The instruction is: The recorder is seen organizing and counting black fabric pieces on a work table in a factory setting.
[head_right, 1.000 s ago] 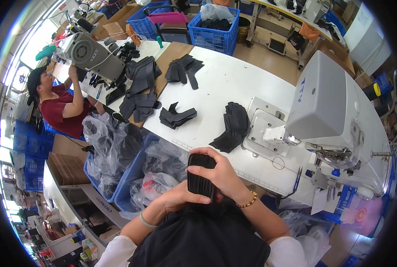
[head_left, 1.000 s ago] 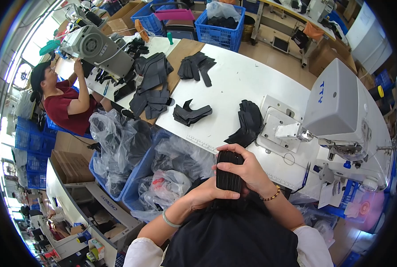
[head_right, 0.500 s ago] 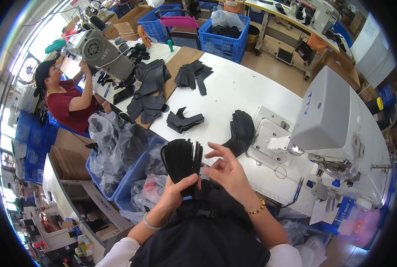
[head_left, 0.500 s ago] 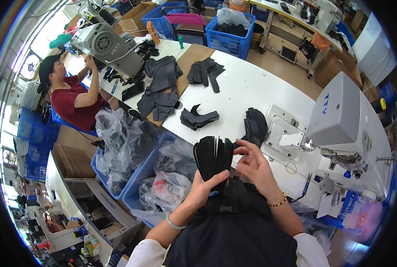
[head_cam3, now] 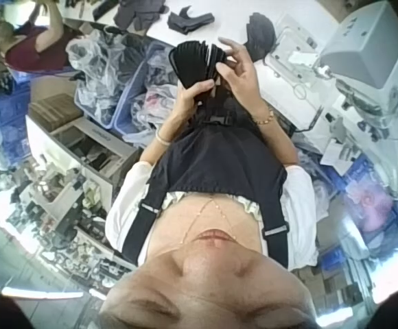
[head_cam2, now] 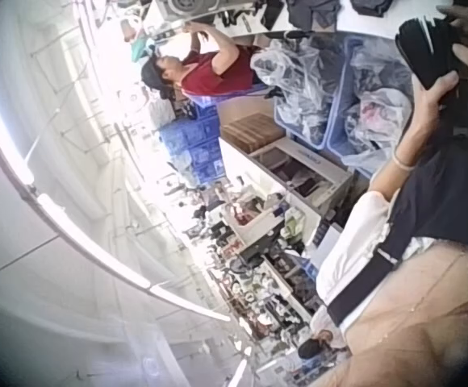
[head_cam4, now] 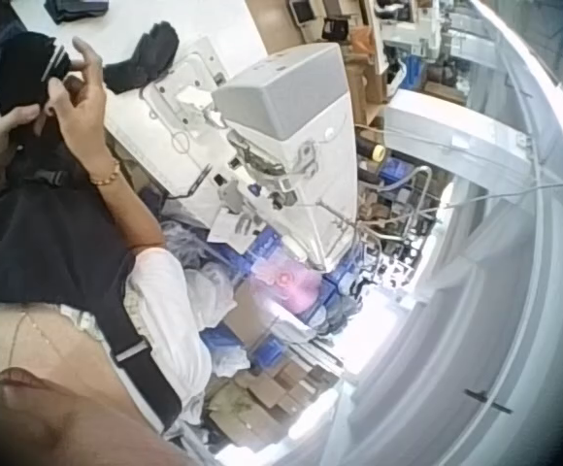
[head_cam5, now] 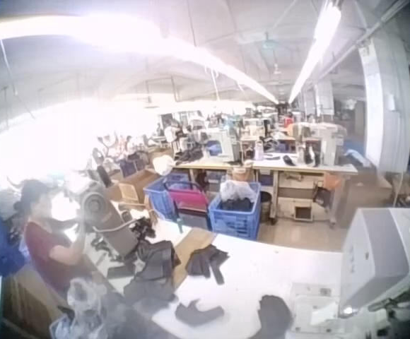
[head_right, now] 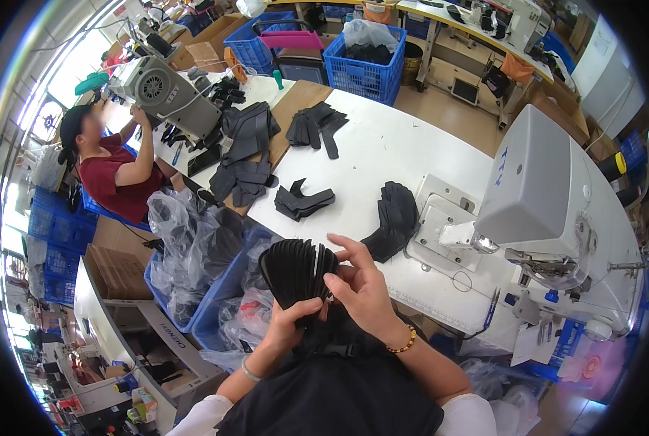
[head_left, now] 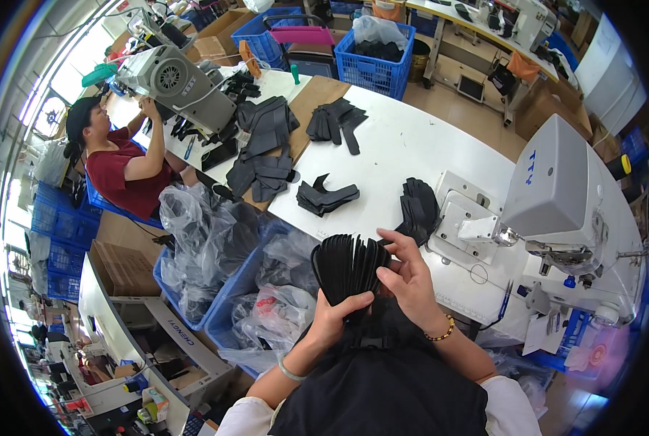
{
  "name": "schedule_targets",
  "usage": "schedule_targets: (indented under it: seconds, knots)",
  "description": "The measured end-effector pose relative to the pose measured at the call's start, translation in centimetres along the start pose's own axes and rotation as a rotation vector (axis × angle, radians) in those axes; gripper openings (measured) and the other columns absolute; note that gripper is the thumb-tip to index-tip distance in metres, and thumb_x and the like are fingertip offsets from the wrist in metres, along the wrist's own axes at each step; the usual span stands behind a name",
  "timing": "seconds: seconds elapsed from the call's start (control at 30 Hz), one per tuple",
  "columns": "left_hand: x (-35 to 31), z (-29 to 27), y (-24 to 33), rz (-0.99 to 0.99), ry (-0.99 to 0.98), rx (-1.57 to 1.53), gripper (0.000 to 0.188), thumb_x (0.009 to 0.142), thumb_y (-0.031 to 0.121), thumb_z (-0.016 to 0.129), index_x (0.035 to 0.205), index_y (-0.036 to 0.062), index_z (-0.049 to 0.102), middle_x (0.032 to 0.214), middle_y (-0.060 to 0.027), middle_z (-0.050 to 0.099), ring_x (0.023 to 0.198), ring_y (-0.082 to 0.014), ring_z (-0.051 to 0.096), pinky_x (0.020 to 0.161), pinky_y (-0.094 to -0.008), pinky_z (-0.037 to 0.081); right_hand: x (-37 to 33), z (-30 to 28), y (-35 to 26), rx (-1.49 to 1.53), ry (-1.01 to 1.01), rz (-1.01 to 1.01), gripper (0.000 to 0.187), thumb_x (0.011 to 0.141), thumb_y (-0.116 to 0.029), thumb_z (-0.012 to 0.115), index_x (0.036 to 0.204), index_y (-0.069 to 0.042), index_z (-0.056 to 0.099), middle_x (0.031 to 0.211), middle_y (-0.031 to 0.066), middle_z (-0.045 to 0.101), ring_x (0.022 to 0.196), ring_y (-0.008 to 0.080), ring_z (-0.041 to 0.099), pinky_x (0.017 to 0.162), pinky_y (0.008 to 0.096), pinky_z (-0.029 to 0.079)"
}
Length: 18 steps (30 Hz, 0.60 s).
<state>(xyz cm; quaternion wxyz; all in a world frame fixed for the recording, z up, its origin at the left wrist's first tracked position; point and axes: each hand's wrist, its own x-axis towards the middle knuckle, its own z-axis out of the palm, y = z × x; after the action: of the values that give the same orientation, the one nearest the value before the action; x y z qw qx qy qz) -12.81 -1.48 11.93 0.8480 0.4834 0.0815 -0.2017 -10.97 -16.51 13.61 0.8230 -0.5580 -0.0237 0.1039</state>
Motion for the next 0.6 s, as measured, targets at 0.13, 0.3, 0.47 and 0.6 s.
schedule_targets:
  seconds: [0.13,0.3,0.47,0.6]
  knots:
    - [-0.1,0.1,0.0,-0.017,0.03,-0.028,0.033,0.069,0.008,0.069,0.098,-0.0012,0.057,0.087,-0.0045,0.059,0.075,-0.0122,0.058,0.066,-0.0244,0.046,0.5,-1.2,0.2,-0.257,-0.041,-0.25,0.047,0.082,0.002,0.046,0.128,-0.003,0.038,0.096,0.0049,0.049,0.063,0.0037,0.05,0.053,0.0176,0.043]
    - [-0.3,0.1,-0.1,-0.021,0.017,0.037,0.035,0.071,0.008,0.069,0.103,-0.0016,0.056,0.093,-0.0043,0.06,0.082,-0.0114,0.057,0.074,-0.0244,0.045,0.4,-1.5,-0.2,-0.361,-0.122,-0.193,0.043,0.079,0.005,0.044,0.122,-0.002,0.039,0.092,0.0051,0.053,0.055,0.003,0.047,0.049,0.0173,0.041]
    - [-0.7,0.2,-0.7,0.009,-0.036,0.107,0.036,0.079,0.013,0.065,0.11,-0.0018,0.054,0.101,-0.0045,0.058,0.091,-0.011,0.054,0.08,-0.0253,0.044,0.8,-0.9,0.5,-0.222,-0.007,-0.218,0.025,0.079,0.0,0.061,0.093,-0.005,0.041,0.09,0.0055,0.051,0.074,0.0046,0.049,0.062,0.0184,0.043]
    - [-0.4,0.4,-0.9,0.044,0.004,0.077,0.039,0.083,0.021,0.059,0.113,-0.0013,0.049,0.096,-0.0067,0.057,0.082,-0.013,0.055,0.07,-0.0256,0.045,0.8,-1.0,0.9,-0.234,-0.001,-0.22,0.033,0.077,-0.008,0.07,0.091,-0.006,0.04,0.091,0.0054,0.05,0.082,0.0058,0.047,0.072,0.0197,0.042]
